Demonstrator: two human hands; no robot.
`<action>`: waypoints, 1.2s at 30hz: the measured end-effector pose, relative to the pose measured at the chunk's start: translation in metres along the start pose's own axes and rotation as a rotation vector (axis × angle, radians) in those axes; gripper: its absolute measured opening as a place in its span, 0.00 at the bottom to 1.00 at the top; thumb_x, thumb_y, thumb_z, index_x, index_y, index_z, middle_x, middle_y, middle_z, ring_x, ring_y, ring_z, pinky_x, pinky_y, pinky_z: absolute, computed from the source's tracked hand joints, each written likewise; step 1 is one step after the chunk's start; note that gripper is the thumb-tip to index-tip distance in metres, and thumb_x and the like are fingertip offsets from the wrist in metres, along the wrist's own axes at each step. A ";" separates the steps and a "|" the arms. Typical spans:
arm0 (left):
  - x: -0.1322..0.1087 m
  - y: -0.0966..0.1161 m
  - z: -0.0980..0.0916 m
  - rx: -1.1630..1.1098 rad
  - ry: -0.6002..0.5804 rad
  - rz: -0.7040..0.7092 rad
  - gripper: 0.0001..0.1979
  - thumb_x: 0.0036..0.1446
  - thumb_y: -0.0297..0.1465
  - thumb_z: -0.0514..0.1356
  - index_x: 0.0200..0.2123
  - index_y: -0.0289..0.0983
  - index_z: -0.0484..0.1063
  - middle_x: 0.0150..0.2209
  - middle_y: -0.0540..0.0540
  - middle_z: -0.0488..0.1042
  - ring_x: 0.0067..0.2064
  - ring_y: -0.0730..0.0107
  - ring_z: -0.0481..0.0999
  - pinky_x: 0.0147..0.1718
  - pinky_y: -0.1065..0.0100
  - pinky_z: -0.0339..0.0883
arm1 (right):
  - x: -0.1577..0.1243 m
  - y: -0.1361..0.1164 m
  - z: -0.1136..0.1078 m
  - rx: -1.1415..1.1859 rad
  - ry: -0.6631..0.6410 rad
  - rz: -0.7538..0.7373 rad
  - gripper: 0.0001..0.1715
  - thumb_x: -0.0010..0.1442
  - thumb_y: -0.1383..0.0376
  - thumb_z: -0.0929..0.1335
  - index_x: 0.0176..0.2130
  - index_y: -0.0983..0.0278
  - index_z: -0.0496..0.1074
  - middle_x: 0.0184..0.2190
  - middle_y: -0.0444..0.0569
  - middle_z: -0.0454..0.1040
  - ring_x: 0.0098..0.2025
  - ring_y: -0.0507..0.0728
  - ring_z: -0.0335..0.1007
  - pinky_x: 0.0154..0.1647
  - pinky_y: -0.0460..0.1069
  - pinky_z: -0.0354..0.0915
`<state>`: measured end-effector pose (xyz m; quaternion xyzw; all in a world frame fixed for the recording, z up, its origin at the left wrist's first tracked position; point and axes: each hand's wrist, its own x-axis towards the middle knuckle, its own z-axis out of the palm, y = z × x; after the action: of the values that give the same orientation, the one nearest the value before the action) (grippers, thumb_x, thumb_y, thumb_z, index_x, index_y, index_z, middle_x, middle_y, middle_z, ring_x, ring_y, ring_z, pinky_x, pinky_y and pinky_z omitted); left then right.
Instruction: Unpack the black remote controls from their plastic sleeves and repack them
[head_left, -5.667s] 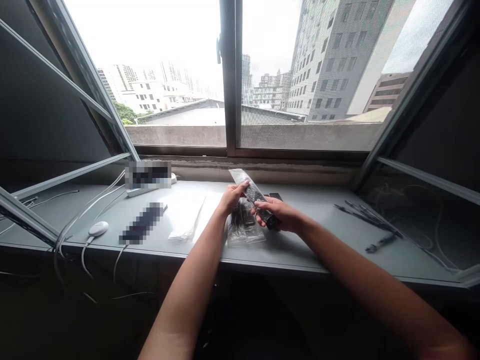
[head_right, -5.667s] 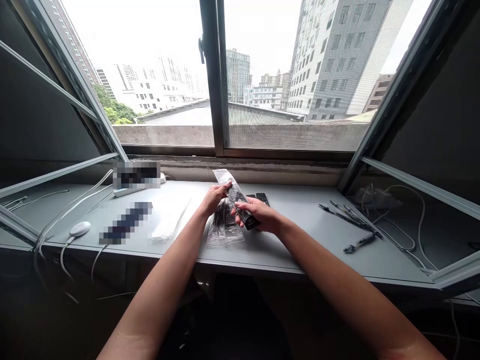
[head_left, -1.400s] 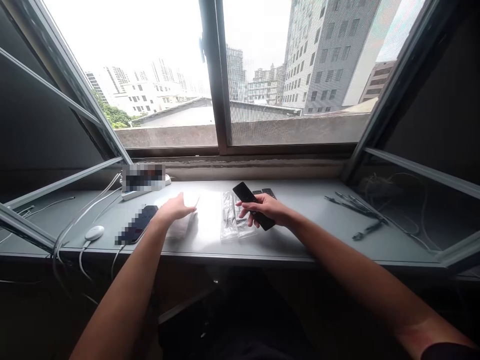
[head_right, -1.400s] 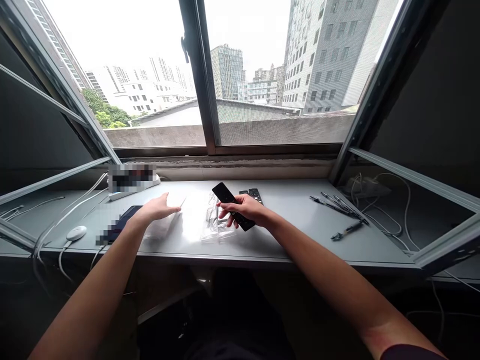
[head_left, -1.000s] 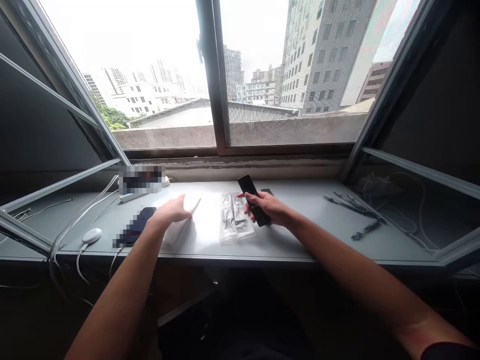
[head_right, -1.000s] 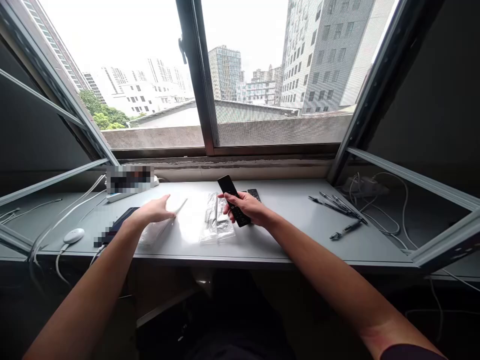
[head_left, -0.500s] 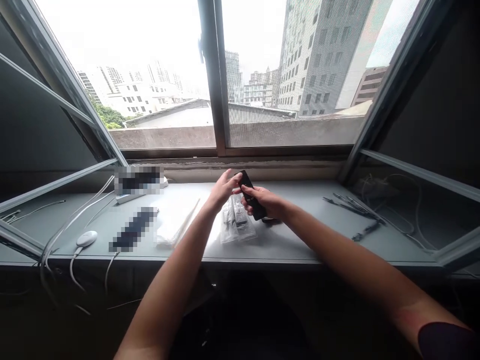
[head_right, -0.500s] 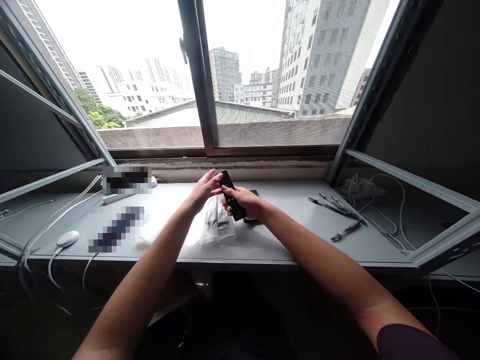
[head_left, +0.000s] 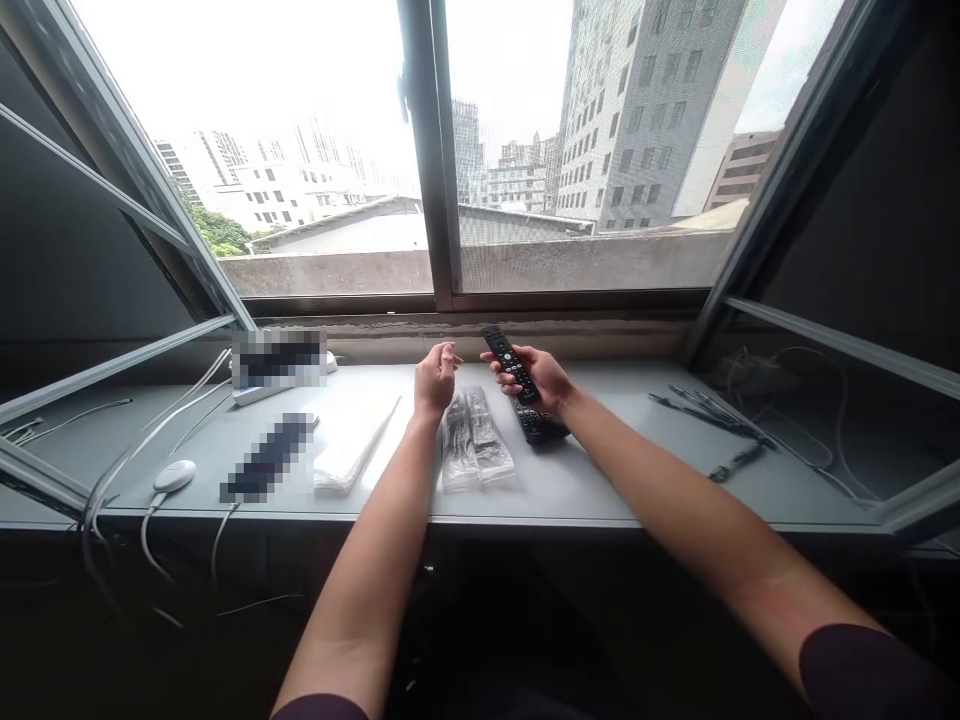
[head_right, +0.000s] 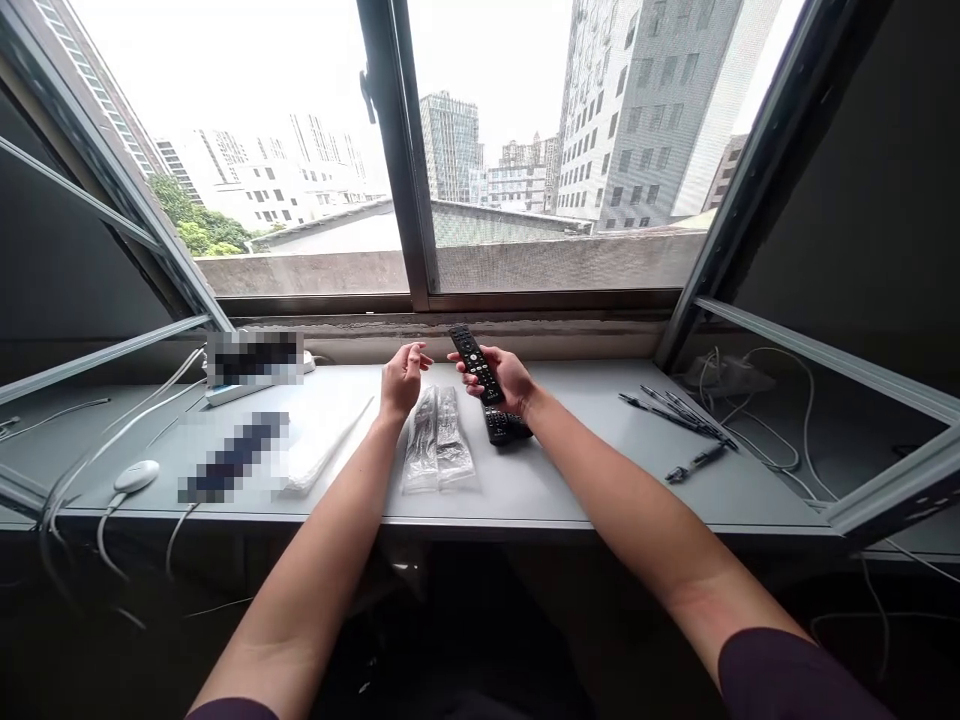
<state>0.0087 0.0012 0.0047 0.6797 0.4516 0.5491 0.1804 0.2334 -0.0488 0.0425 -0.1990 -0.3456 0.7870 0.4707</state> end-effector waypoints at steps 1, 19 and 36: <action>-0.002 -0.003 -0.001 0.057 -0.012 0.016 0.22 0.77 0.43 0.49 0.54 0.39 0.78 0.41 0.43 0.86 0.43 0.61 0.84 0.49 0.64 0.73 | -0.002 0.002 -0.003 -0.013 0.006 0.006 0.21 0.77 0.60 0.60 0.56 0.68 0.75 0.35 0.52 0.76 0.27 0.54 0.66 0.20 0.46 0.66; -0.015 -0.004 -0.005 0.199 -0.035 0.043 0.22 0.78 0.41 0.47 0.54 0.40 0.79 0.36 0.44 0.85 0.39 0.60 0.83 0.45 0.64 0.69 | -0.011 0.010 -0.003 -0.080 0.061 -0.119 0.21 0.79 0.52 0.59 0.48 0.62 0.73 0.41 0.55 0.81 0.25 0.53 0.65 0.16 0.45 0.61; -0.014 -0.005 -0.005 0.170 -0.050 0.031 0.22 0.78 0.41 0.47 0.54 0.40 0.79 0.35 0.45 0.85 0.40 0.61 0.83 0.47 0.64 0.70 | -0.012 0.017 0.012 -0.048 0.161 -0.070 0.02 0.75 0.66 0.66 0.48 0.60 0.68 0.46 0.54 0.83 0.38 0.57 0.80 0.30 0.47 0.77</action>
<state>0.0024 -0.0090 -0.0052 0.7130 0.4814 0.4942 0.1248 0.2215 -0.0690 0.0383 -0.2610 -0.3321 0.7429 0.5192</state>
